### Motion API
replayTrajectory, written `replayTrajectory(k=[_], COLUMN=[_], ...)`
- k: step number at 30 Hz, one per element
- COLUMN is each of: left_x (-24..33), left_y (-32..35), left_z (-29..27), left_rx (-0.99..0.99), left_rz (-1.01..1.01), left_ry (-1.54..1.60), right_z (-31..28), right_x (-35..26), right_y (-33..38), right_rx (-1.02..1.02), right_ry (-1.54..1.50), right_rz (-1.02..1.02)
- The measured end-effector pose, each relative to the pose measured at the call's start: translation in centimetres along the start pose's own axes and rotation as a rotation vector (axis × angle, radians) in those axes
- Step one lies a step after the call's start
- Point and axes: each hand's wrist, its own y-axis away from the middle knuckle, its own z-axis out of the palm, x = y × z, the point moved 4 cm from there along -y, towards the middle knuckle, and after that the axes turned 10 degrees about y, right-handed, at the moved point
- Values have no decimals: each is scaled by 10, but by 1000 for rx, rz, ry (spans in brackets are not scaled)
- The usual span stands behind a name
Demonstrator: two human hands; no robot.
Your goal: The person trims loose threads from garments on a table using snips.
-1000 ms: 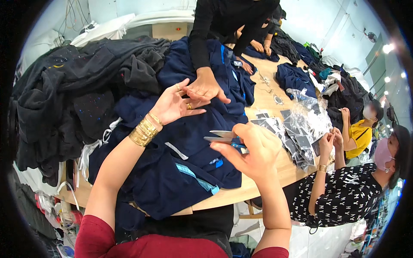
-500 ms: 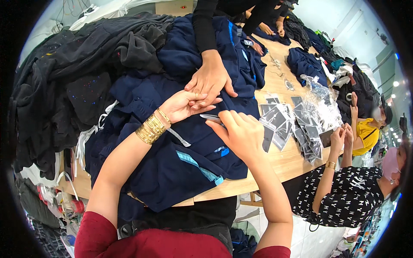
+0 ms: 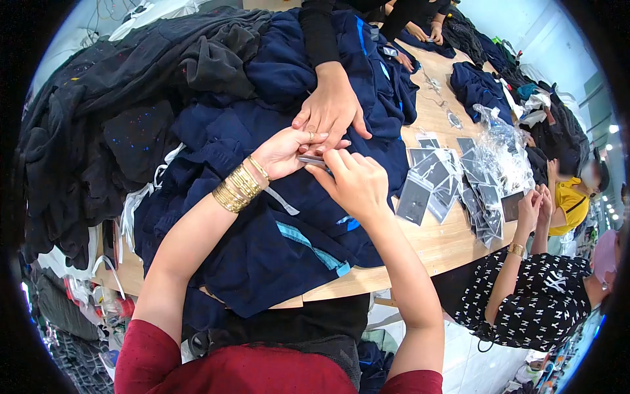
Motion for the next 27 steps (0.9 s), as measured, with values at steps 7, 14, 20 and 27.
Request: replayTrajectory(k=[7, 14, 20, 27], left_x=[39, 85, 46, 30], left_y=[70, 252, 291, 323], left_z=[-5, 15, -7, 11], left_rx=[448, 562, 629, 740], left_rz=[273, 571, 573, 781], left_ry=[-301, -848, -1187, -1484], right_z=[-38, -54, -31, -44], right_x=[34, 108, 112, 51], right_y=[65, 240, 255, 203], right_rx=[-49, -411, -425, -61], right_ry=[-188, 227, 176, 36], right_rz=[299, 807, 734, 663])
